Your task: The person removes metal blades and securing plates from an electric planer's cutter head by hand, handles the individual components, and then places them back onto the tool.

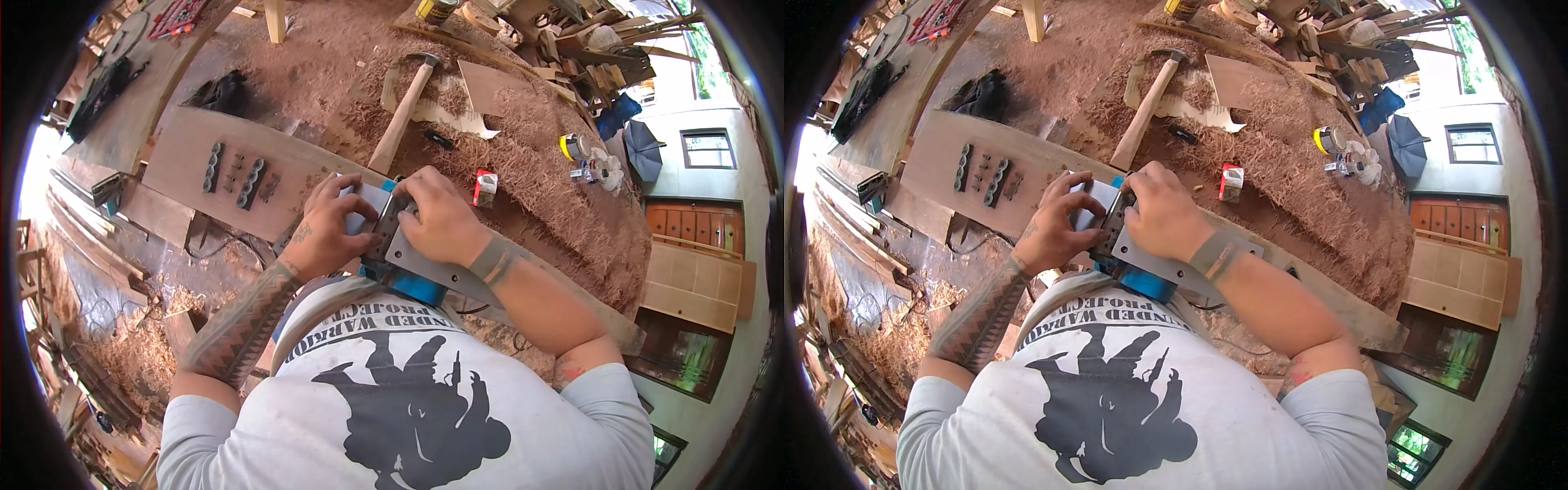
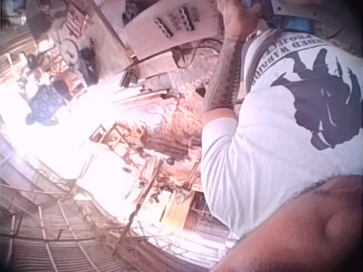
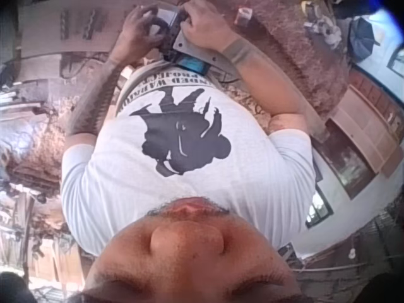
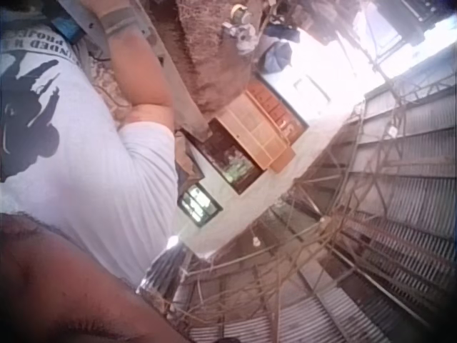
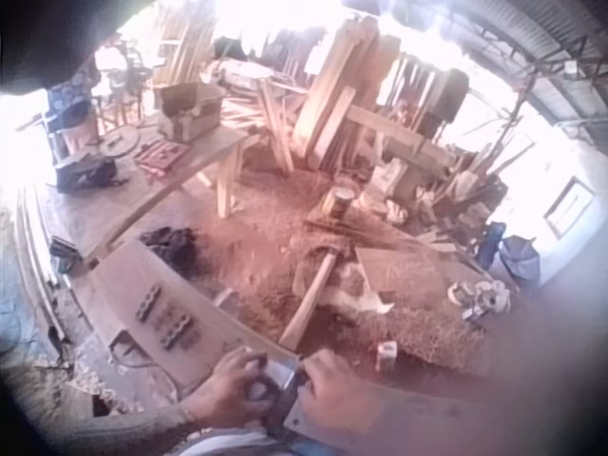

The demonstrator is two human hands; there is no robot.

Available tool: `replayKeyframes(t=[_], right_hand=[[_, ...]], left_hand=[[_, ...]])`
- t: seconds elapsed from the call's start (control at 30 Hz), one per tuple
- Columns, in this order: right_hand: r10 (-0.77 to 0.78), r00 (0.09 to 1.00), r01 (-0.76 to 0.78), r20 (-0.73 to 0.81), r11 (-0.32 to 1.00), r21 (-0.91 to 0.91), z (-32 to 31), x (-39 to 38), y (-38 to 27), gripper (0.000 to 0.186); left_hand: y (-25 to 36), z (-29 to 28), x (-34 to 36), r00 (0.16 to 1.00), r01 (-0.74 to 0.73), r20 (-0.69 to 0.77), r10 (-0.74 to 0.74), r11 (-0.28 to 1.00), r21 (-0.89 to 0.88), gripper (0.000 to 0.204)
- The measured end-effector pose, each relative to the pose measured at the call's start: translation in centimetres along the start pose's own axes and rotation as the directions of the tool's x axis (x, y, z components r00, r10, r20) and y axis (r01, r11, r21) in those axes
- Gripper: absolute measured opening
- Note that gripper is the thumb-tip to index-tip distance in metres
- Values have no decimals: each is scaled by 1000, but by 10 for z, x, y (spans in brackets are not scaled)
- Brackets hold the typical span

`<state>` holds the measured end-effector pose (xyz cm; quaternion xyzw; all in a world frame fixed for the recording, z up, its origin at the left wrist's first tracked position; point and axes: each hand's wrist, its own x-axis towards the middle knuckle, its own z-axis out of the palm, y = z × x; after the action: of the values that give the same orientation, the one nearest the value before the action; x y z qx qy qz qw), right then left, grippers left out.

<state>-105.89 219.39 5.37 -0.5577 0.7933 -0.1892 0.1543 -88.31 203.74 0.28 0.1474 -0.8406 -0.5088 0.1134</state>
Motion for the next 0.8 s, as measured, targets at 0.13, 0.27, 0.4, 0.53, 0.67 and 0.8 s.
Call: replayKeyframes(t=[0.13, 0.27, 0.4, 0.53, 0.67, 0.8], right_hand=[[57, 997, -59, 43, 997, 41, -3, 1, -3, 27], [51, 998, -55, 45, 994, 97, -6, 3, -3, 24], [136, 987, -151, 83, 964, 220, -12, 4, 5, 20], [50, 997, -48, 50, 998, -36, -16, -2, -2, 19], [44, 999, -44, -19, 999, -29, -15, -6, -5, 21], [69, 995, -73, 66, 995, 61, -17, -6, -2, 25]], left_hand=[[-2, 1, -2, 1000, -8, -21, 7, 1000, -8, 29], [-3, 2, -1, 1000, 11, -14, -11, 1000, -7, 33], [7, 2, -3, 1000, 19, 4, -20, 997, 76, 38], [4, 5, -5, 1000, 23, -8, -23, 993, 116, 42], [5, 5, -8, 1000, 18, -8, -17, 992, 126, 44], [7, 5, -12, 1000, 19, -11, -17, 988, 151, 44]])
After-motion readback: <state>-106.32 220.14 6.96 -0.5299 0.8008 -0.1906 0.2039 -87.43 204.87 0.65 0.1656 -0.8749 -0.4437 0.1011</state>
